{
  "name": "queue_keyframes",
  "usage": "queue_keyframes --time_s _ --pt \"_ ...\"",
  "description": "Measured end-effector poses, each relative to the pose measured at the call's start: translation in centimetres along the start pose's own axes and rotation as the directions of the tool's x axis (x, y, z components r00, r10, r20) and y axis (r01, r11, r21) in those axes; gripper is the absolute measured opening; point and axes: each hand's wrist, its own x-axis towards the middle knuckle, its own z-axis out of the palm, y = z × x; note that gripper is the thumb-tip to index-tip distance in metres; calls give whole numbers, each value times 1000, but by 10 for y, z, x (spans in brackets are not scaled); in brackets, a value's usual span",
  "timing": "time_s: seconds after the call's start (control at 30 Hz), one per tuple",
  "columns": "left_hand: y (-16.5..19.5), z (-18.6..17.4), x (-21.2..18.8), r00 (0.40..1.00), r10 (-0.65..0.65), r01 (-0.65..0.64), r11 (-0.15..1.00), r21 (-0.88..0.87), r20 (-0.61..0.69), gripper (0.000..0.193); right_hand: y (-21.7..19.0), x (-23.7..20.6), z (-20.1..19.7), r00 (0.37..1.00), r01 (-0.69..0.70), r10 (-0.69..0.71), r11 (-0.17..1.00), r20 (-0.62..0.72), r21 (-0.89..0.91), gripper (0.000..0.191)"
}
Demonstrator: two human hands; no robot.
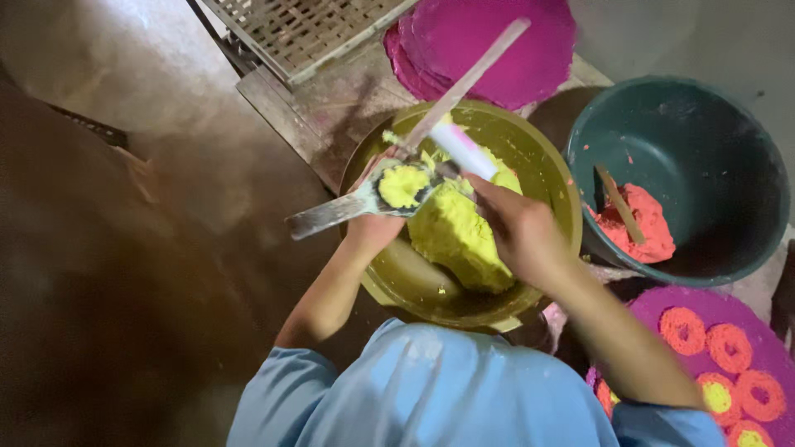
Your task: The person uses a wooden hand-press mold to form ring-shaped pieces from yellow and orange paste, pressing them onto pink round boards. They fill several boards, stack the finished boards, tie them with string, and cover them with woven bamboo lids.
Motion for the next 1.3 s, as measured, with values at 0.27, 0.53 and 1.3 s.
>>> queue_keyframes --time_s 0.27,0.53,1.3 --pt "5 2 15 997 15 -21 996 83 72 58 63 -60 39 993 -72 42 952 106 299 35" --pt "7 32 13 977 -43 -34 936 349 210 60 65 -53 62 941 -335 338 906 34 260 40" --pt "196 62 -65 491 95 666 600 -443 866 41 -5 -199 -112 877 119 236 737 -418 665 67"
